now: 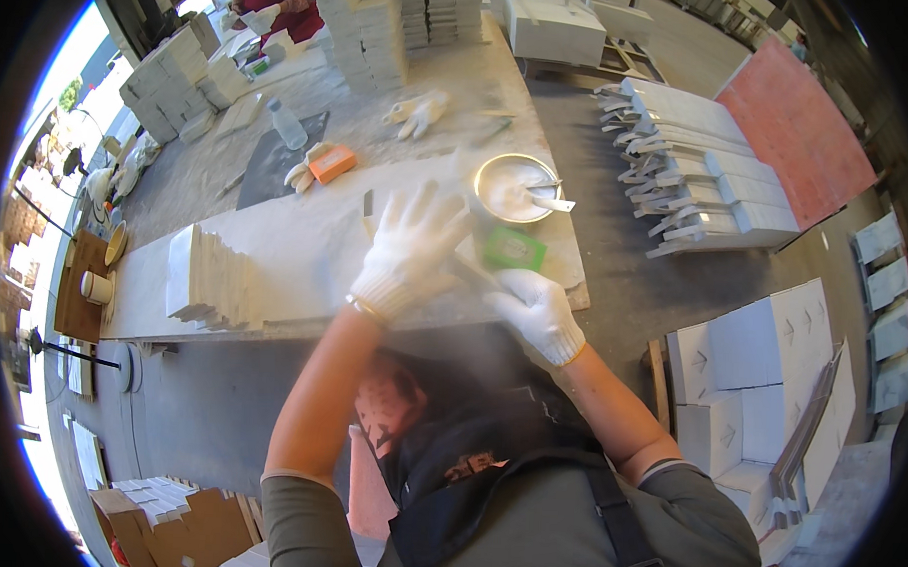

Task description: The person applies a white adhesive to the edges of rectangular tiles using a small metal spatula, then wipes the edges with a green sponge. They repeat this process on multiple tiles, handling them one at a time.

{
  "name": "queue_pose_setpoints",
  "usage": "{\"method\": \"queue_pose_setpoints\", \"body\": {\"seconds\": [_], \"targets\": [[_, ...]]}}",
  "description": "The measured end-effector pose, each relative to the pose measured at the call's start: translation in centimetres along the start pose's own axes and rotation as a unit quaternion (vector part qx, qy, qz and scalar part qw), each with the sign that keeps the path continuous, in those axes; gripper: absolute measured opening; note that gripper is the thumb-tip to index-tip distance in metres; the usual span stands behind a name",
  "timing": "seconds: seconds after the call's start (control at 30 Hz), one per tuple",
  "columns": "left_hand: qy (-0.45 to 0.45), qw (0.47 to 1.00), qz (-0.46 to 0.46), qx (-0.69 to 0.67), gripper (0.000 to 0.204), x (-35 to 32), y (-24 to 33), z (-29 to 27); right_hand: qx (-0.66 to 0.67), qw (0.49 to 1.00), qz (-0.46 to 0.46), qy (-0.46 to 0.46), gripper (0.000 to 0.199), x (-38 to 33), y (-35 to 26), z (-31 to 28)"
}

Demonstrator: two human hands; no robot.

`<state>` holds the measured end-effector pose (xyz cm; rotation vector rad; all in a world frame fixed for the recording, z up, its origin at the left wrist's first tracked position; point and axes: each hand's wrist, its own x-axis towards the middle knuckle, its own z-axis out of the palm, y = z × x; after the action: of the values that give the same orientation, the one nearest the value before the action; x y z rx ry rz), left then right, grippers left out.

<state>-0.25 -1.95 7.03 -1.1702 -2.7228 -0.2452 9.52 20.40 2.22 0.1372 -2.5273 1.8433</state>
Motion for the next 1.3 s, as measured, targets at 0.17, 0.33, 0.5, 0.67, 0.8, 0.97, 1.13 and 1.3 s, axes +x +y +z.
{"method": "queue_pose_setpoints", "body": {"seconds": [0.17, 0.33, 0.5, 0.67, 0.8, 0.97, 1.13, 1.3], "targets": [[-0.072, 0.997, -0.032, -0.018, 0.020, -2.0, 0.7, -1.9, -0.157, 0.980, -0.119, 0.011, 0.028, -0.4, -1.8, -1.1], [0.097, 0.991, -0.084, -0.049, 0.016, -4.9, 2.2, -1.1, 0.012, 0.995, -0.094, -0.008, 0.039, -0.7, -3.4, -1.7], [0.157, 0.981, -0.107, -0.041, 0.017, -5.5, 2.9, -1.1, -0.033, 0.994, -0.103, 0.014, 0.038, -0.4, -4.5, -0.6], [0.182, 0.978, -0.102, -0.023, 0.019, -5.7, 3.4, -0.5, 0.004, 0.998, -0.061, 0.034, 0.031, 0.2, -4.1, -0.2], [0.185, 0.976, -0.110, -0.038, 0.018, -5.4, 2.9, 0.8, 0.056, 0.991, 0.042, 0.111, 0.022, 0.2, -2.7, -2.1], [0.208, 0.974, -0.081, -0.045, 0.011, -4.2, 1.5, 2.5, -0.040, 0.985, -0.009, 0.166, 0.023, 0.9, -0.4, -5.3], [0.118, 0.988, -0.099, -0.026, 0.007, -2.8, 0.7, 3.0, -0.281, 0.915, -0.174, 0.232, 0.026, 3.9, 1.3, -7.7], [0.064, 0.991, -0.108, -0.047, 0.011, -1.7, -0.1, 2.5, -0.403, 0.870, -0.170, 0.228, 0.022, 8.1, 2.5, -9.5]]}}
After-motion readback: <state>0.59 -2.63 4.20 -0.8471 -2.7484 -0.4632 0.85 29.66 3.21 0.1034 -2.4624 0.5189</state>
